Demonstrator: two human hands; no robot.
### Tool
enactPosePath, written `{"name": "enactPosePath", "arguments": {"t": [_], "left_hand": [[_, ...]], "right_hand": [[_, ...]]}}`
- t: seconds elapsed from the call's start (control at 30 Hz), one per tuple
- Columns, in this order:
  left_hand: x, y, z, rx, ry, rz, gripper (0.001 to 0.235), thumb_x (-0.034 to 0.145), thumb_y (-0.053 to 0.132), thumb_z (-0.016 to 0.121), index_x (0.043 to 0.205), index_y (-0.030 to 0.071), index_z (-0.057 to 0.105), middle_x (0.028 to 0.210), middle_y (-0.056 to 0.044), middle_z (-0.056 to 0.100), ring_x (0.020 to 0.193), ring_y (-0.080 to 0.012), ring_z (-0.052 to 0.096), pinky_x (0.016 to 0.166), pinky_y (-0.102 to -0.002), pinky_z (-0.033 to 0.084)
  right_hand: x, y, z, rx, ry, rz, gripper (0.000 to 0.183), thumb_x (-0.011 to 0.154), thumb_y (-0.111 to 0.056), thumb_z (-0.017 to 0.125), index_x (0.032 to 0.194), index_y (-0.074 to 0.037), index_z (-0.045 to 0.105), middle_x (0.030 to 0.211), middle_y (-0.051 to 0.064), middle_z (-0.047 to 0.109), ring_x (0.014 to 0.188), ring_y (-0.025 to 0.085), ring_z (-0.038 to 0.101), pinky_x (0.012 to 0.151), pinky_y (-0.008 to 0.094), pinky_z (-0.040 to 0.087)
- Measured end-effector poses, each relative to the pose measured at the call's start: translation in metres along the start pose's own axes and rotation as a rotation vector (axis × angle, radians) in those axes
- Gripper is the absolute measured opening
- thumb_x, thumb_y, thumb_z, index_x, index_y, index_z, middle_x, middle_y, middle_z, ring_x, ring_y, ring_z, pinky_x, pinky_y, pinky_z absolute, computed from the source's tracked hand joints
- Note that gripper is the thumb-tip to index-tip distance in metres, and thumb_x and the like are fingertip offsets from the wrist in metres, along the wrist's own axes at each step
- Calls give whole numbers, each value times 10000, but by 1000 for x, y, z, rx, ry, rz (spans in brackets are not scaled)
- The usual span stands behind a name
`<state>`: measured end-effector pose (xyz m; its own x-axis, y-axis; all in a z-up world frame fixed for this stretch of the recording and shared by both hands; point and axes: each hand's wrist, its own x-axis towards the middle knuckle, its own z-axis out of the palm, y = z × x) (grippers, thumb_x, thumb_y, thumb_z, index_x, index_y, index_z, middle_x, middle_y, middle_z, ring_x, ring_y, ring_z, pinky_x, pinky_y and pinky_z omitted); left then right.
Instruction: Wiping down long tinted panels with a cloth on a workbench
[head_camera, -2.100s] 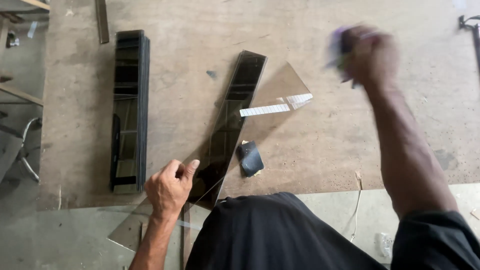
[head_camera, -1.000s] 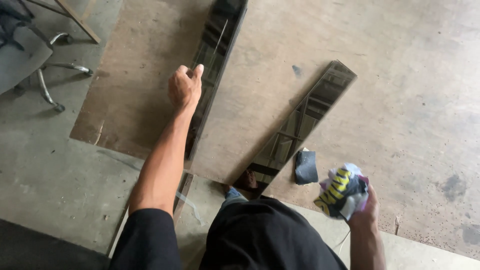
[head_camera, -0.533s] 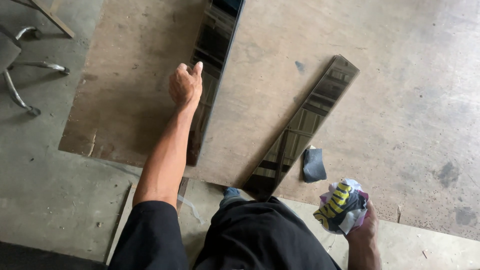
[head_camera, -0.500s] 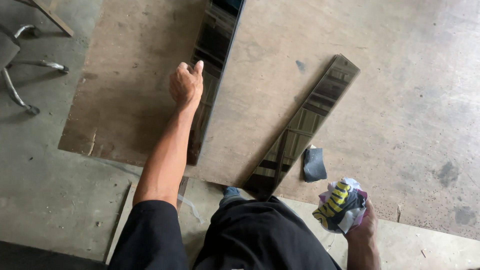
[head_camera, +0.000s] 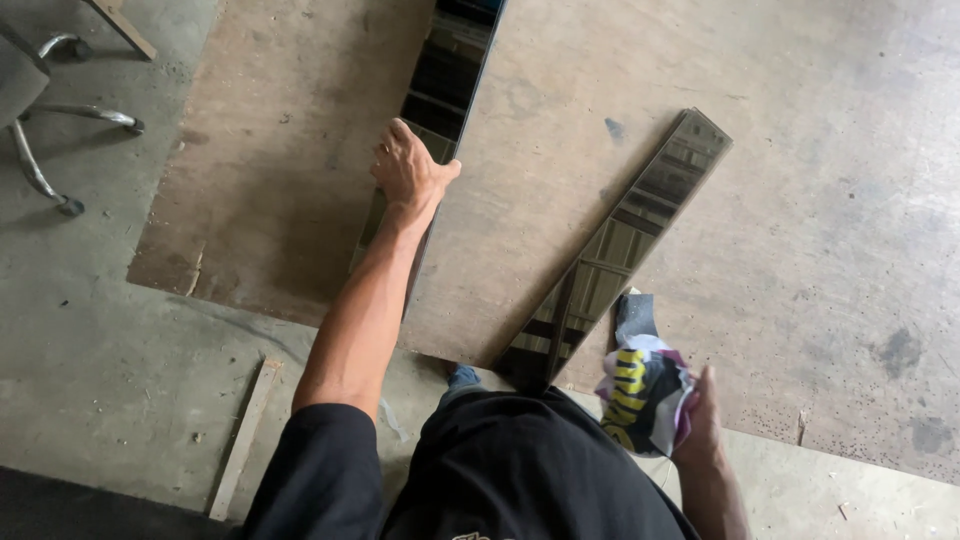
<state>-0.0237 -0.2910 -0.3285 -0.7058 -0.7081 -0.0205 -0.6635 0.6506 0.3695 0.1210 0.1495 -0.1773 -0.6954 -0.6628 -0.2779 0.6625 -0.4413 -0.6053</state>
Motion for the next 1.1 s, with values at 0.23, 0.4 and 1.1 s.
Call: {"name": "enactPosePath", "arguments": {"t": [0.23,0.4,1.1], "left_hand": [[-88,40,-42,71,196,271,1175,677,566,962,1514,-38,402,1457,-303,427,1316,-472,479,1027,-683,412],[-253,58,-41,-158,-356,393,983,722,760,701,1305,-30,647,1253,-297,648,1113,-481,640,936,-622,463],[-330,57,2,230,-373,253,1140,442,565,950,1303,-12,475,1102,-135,498,1009,-373,619,853,-468,580]], "right_hand": [[-6,31,-6,134,781,370,700,937,-444,415,1472,5,470,1419,306,526,1279,477,514,1129,627,371],[-18,48,-87,97,724,309,714,986,-414,478,1576,-25,376,1562,194,440,1346,371,497,1148,605,373],[80,-26,-86,-495,845,306,547,738,-426,930,1009,16,757,797,185,712,700,290,739,602,438,628]]}}
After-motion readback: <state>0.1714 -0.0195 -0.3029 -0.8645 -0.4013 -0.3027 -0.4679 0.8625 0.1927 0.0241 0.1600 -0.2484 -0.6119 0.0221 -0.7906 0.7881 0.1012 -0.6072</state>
